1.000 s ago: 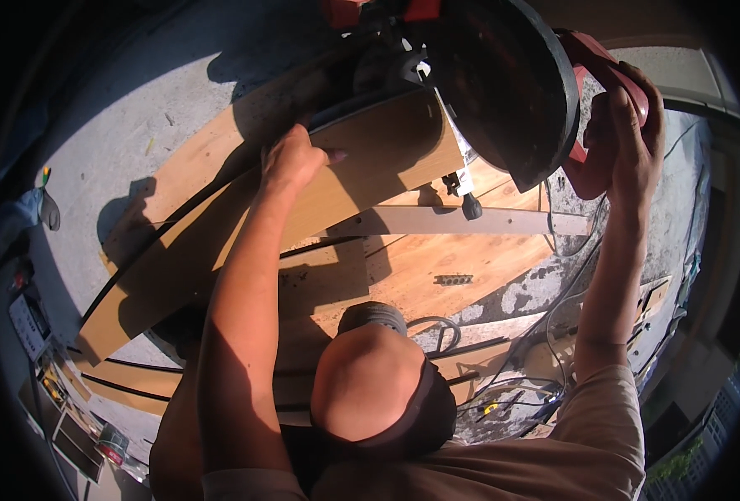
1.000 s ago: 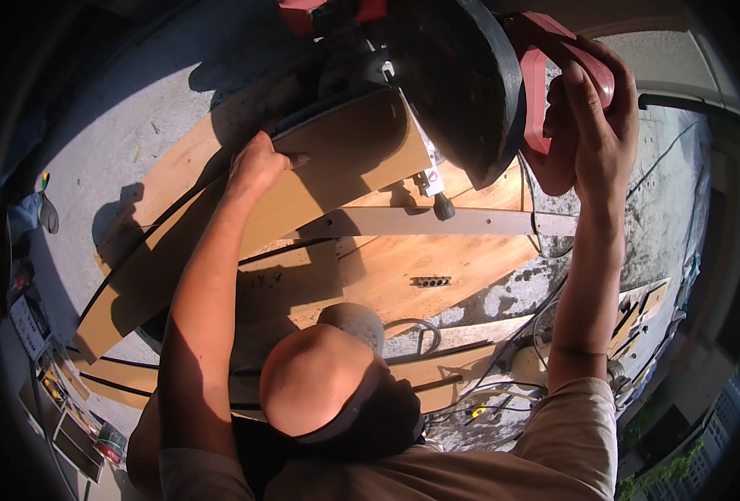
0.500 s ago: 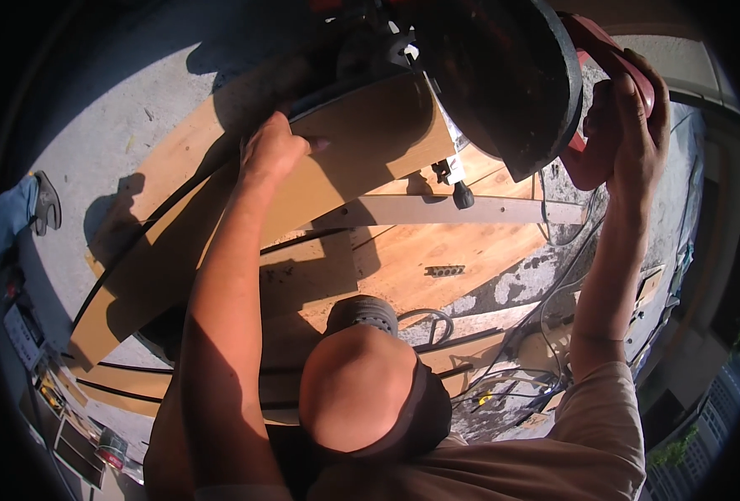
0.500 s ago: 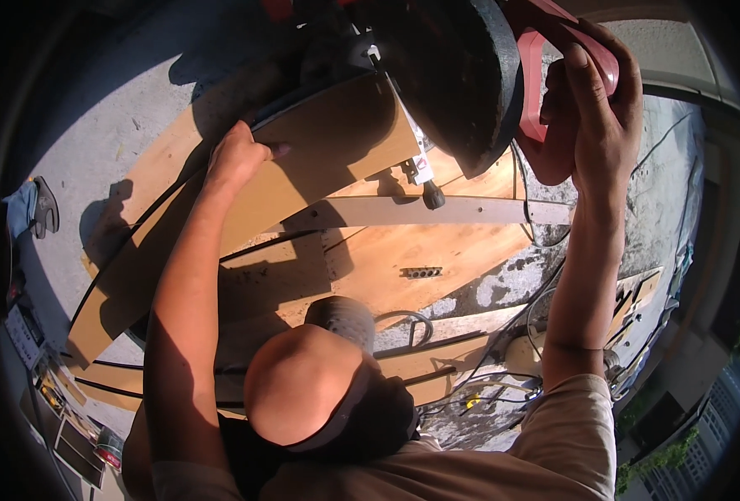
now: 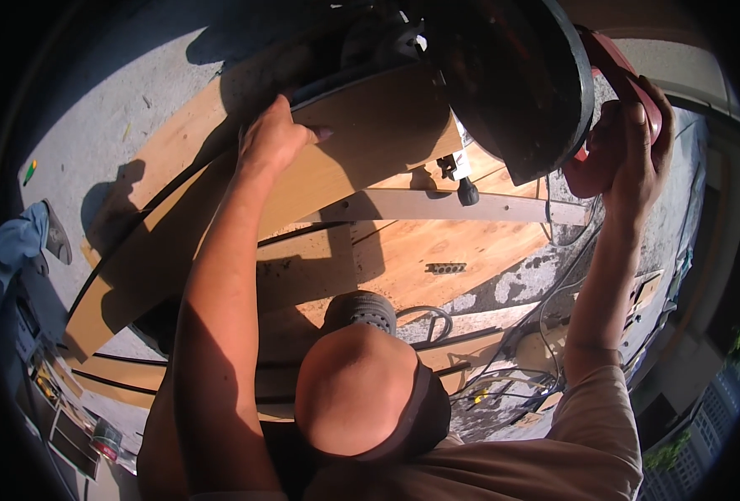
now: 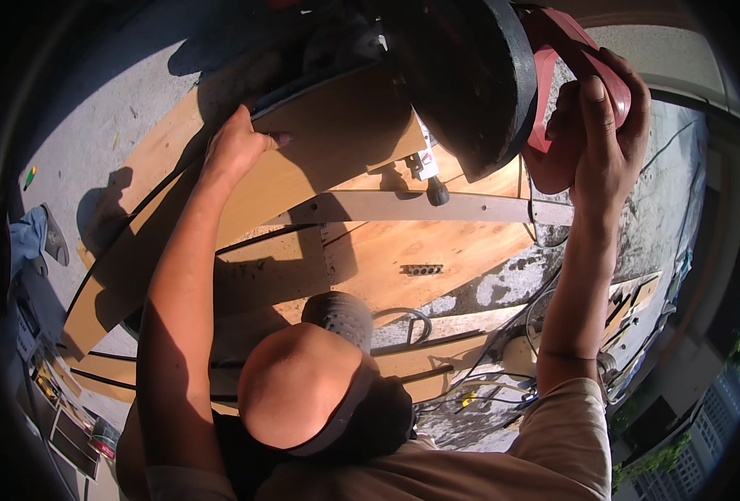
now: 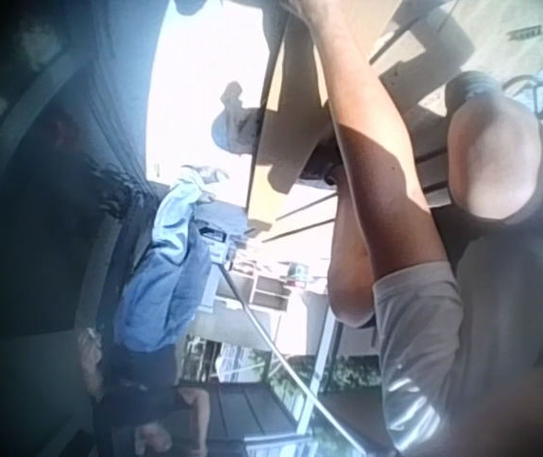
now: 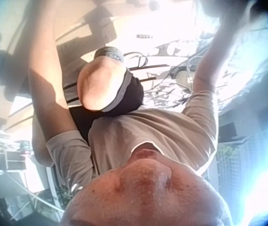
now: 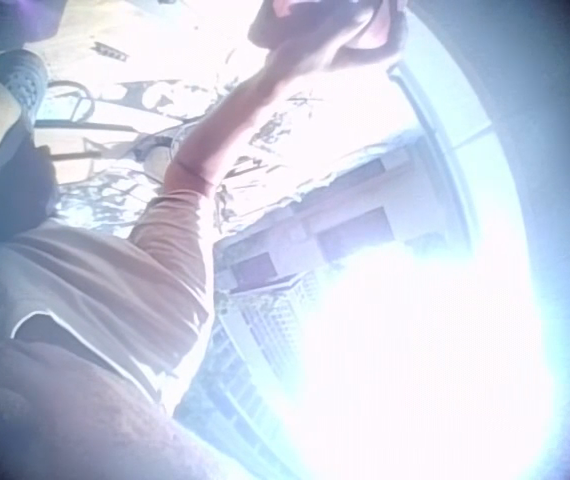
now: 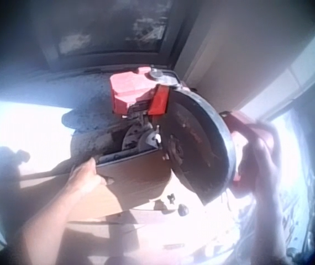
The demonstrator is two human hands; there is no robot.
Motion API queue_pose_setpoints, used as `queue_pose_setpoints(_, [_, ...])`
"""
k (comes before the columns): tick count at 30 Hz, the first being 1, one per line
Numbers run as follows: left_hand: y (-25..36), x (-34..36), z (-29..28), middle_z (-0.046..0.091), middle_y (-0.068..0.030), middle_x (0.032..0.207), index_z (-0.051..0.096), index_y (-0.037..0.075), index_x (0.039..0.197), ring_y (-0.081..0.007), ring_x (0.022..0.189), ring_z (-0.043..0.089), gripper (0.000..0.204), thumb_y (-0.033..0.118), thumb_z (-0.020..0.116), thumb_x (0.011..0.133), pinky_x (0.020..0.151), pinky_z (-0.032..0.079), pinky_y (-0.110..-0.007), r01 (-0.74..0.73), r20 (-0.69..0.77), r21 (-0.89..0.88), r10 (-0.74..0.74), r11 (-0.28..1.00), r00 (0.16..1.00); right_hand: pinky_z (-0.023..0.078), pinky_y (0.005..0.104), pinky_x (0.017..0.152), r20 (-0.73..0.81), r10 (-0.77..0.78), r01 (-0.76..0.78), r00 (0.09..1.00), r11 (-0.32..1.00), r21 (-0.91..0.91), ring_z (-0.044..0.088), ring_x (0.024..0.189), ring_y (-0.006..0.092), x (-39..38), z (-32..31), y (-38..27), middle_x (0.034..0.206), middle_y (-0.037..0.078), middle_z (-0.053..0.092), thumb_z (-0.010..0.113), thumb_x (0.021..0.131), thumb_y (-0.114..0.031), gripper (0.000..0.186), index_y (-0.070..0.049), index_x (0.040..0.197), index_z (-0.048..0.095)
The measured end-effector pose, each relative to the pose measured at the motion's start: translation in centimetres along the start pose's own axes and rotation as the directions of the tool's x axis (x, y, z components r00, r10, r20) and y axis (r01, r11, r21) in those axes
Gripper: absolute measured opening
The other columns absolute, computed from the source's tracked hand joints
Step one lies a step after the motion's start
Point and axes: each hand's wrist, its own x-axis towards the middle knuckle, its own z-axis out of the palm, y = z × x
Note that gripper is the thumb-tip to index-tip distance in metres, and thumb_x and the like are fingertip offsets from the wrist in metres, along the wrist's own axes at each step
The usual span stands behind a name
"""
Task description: The person positions a floorboard on a miter saw, makes a cut, and then walks to a balcony area to lay the board and another board into place on the floor.
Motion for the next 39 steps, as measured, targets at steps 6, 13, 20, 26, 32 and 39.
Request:
queue_pose_setpoints(6, [-0.3,0.2,0.1,0.056,-0.0238,0.142,0.039,0.004,0.152,-0.0382,0.135,0.052,0.091,0.033,0.085,0.078,0.113,0.04,-0.043,0.028,0.004,0.012,-0.028,1.0,1.0,0.055,0.0249,0.077,-0.077,-0.01,0.006,0.997,0.998,-0.06,0.067,0.087,0.0129,-1.3,-0.4,1.5,0.11,0.009,0.067,0.066,0.099,-0.022,0.04,-0.001,0.132,0.055])
queue_pose_setpoints(13, [-0.2,0.2,0.2,0.051,-0.0228,0.148,0.034,0.003,0.155,-0.036,0.139,0.048,0.097,0.034,0.085,0.078,0.116,0.037,-0.041,0.061,0.006,0.012,-0.061,0.998,0.998,0.055,0.0268,0.079,-0.113,-0.032,0.028,0.993,0.999,-0.037,0.066,0.089,0.0144,-2.6,-1.0,3.6,0.112,0.011,0.066,0.067,0.099,-0.024,0.042,-0.002,0.133,0.054])
queue_pose_setpoints(20, [-1.0,0.2,0.7,0.051,-0.0199,0.149,0.033,0.006,0.157,-0.0344,0.14,0.047,0.095,0.033,0.084,0.08,0.117,0.036,-0.042,0.005,-0.059,-0.003,-0.005,1.0,0.998,0.056,0.0291,0.07,-0.116,-0.045,0.046,0.992,0.999,0.007,0.067,0.076,0.0178,-4.0,0.4,3.9,0.095,0.014,0.068,0.067,0.097,-0.025,0.045,-0.001,0.132,0.051])
queue_pose_setpoints(26, [-0.2,-0.1,0.3,0.05,-0.0201,0.15,0.033,0.009,0.157,-0.0346,0.141,0.046,0.095,0.034,0.084,0.08,0.117,0.035,-0.043,0.021,-0.034,0.016,-0.021,1.0,0.999,0.057,0.0321,0.07,-0.163,-0.09,0.093,0.982,0.996,0.01,0.067,0.079,0.0203,-5.3,0.1,6.1,0.101,0.017,0.067,0.068,0.097,-0.027,0.05,0.0,0.133,0.047])
queue_pose_setpoints(32, [-0.2,-0.1,0.4,0.052,-0.0207,0.148,0.035,0.011,0.157,-0.0359,0.139,0.048,0.095,0.035,0.084,0.079,0.116,0.036,-0.044,0.0,-0.051,0.013,0.001,1.0,0.999,0.058,0.0341,0.073,-0.187,-0.132,0.132,0.974,0.991,-0.008,0.068,0.084,0.0218,-6.6,-0.5,8.1,0.117,0.018,0.062,0.068,0.096,-0.025,0.05,-0.001,0.133,0.046])
queue_pose_setpoints(39, [-0.1,0.0,-0.2,0.052,-0.0207,0.148,0.035,0.014,0.157,-0.0359,0.139,0.048,0.1,0.037,0.087,0.075,0.115,0.038,-0.044,0.025,-0.005,-0.022,-0.025,0.999,1.0,0.058,0.0352,0.076,-0.203,-0.14,0.146,0.969,0.989,0.011,0.067,0.087,0.0223,-7.9,0.0,9.5,0.116,0.015,0.059,0.069,0.096,-0.032,0.056,-0.001,0.134,0.044])
